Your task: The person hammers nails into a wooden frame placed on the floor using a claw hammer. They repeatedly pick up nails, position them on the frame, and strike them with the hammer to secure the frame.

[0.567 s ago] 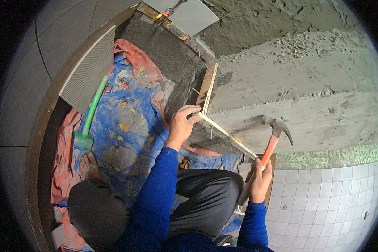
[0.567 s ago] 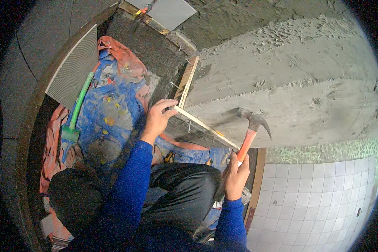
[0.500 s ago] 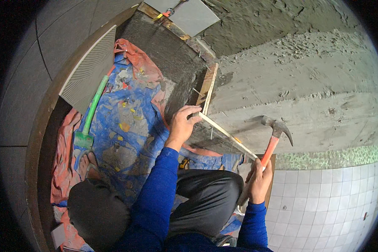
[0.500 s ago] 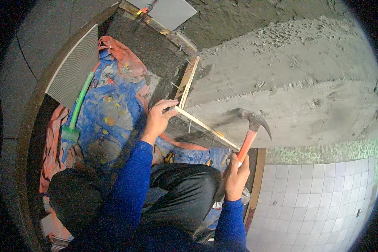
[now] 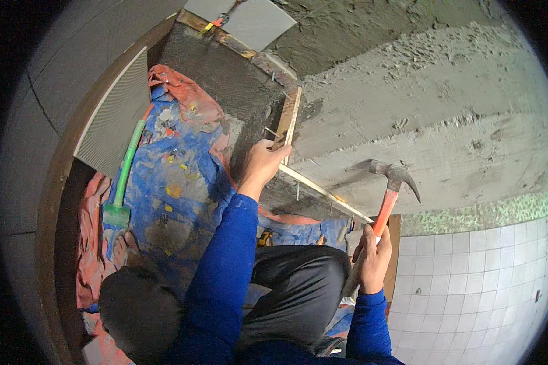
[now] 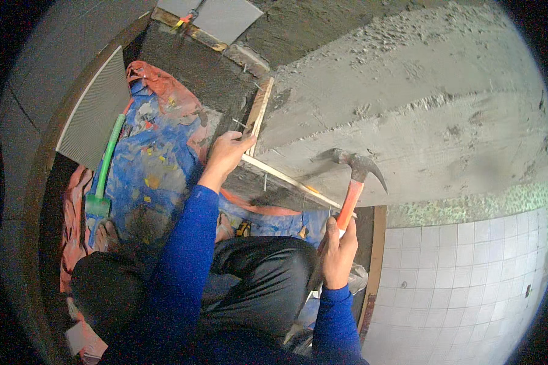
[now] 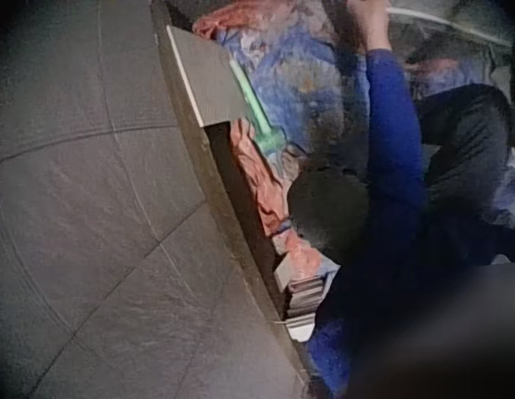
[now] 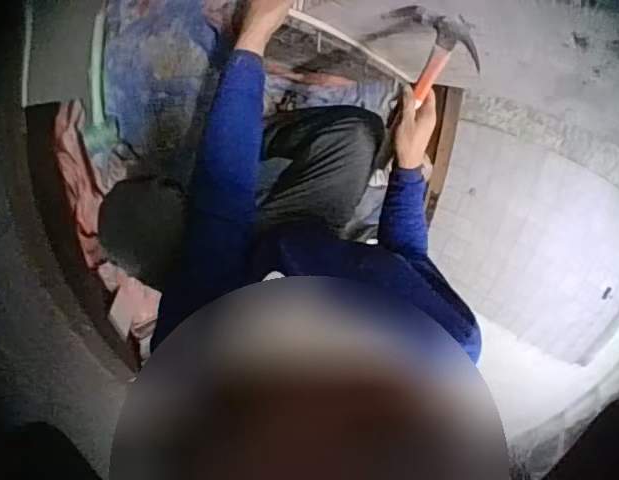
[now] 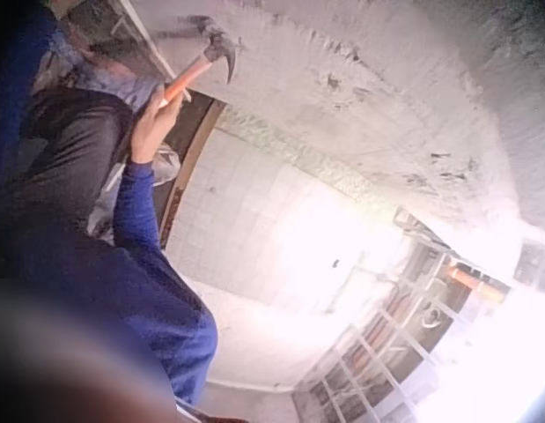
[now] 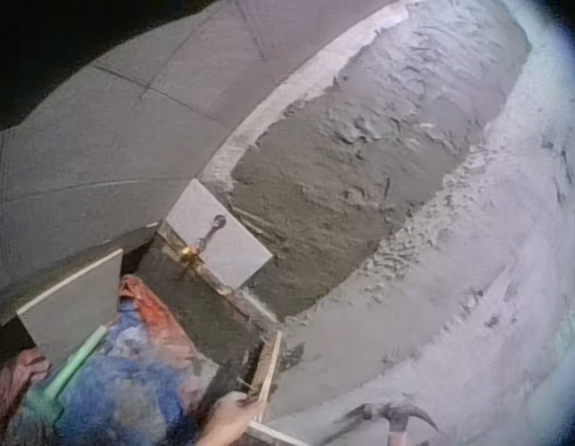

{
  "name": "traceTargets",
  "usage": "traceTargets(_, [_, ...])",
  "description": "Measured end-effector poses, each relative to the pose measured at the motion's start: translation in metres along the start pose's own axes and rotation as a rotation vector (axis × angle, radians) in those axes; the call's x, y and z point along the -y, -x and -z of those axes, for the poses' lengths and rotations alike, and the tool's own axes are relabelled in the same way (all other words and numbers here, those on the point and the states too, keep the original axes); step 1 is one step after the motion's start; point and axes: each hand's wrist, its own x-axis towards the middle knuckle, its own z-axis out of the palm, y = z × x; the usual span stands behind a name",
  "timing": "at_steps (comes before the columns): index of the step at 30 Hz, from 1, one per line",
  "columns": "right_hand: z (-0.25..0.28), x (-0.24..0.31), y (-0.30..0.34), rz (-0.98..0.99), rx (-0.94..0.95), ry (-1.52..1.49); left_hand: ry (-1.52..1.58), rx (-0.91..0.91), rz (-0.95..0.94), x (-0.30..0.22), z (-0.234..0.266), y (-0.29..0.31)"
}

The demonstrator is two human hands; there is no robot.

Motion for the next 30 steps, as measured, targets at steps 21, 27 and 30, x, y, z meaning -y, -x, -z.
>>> traceTargets(21, [0.004,0.003,-0.001,0.126,-0.03,0.208,-0.066,-0.008,0.015,-0.012,0.001,-0.003])
traceTargets(27, [0.007,-0.001,-0.003,0.058,0.02,0.142,-0.138,-0.089,0.004,-0.01,-0.006,-0.013])
traceTargets(30, [0.006,-0.001,-0.002,0.128,-0.009,0.153,-0.01,-0.076,0.022,-0.02,-0.005,-0.008])
